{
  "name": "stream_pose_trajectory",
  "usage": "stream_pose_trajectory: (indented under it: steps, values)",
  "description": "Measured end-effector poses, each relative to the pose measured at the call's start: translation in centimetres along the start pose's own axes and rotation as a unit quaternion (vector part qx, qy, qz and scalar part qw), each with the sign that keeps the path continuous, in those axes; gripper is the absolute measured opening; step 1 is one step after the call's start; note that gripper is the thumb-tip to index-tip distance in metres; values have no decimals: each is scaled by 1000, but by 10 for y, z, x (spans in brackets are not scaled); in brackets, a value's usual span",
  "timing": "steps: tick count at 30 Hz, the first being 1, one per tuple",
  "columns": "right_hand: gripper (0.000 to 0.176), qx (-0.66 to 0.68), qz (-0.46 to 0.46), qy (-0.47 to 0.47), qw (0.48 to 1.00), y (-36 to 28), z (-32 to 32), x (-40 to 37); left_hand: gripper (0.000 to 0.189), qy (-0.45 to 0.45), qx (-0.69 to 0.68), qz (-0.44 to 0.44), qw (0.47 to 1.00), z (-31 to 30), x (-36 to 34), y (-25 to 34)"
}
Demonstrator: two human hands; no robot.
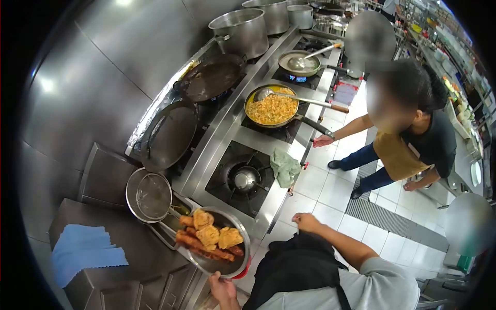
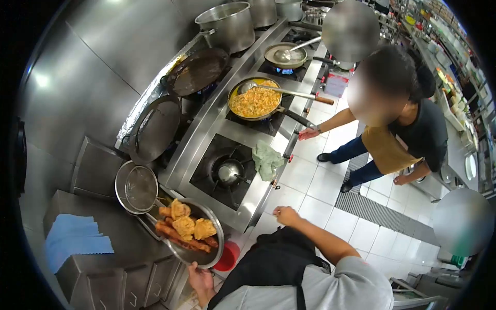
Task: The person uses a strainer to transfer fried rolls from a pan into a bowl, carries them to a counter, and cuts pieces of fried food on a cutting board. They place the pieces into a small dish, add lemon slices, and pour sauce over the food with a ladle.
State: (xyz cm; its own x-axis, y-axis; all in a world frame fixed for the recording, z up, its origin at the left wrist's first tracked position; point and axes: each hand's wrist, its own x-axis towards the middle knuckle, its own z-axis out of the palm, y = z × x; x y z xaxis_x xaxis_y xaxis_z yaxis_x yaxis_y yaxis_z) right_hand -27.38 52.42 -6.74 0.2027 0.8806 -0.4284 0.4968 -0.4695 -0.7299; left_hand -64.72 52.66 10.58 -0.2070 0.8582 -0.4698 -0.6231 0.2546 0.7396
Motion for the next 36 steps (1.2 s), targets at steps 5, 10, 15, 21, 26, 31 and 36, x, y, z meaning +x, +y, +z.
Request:
stream_pose_trajectory:
  steps: [5, 10, 15, 21, 26, 31, 36]
  values:
    - [20, -5, 26, 77, 997, 84, -8, -15, 32, -78, 52, -61, 994, 20, 10, -20]
    - [24, 70, 158, 121, 978, 63, -40, -66, 33, -229, 109, -102, 962, 58, 31, -20]
    - [23, 79, 172, 251, 949, 75, -5, -121, 29, -311, 183, -152, 920, 95, 57, -24]
    - [22, 83, 264, 365, 889, 57, 73, -203, 27, -430, 262, -237, 831, 105, 98, -46]
    - [23, 95, 399, 428, 805, -46, 116, -231, 14, -495, 314, -333, 738, 136, 149, -54]
    - [23, 75, 454, 501, 733, -121, 131, -206, 13, -558, 365, -417, 617, 177, 197, -82]
    - [22, 111, 481, 523, 694, -133, 155, -146, 17, -638, 375, -448, 501, 224, 209, -125]
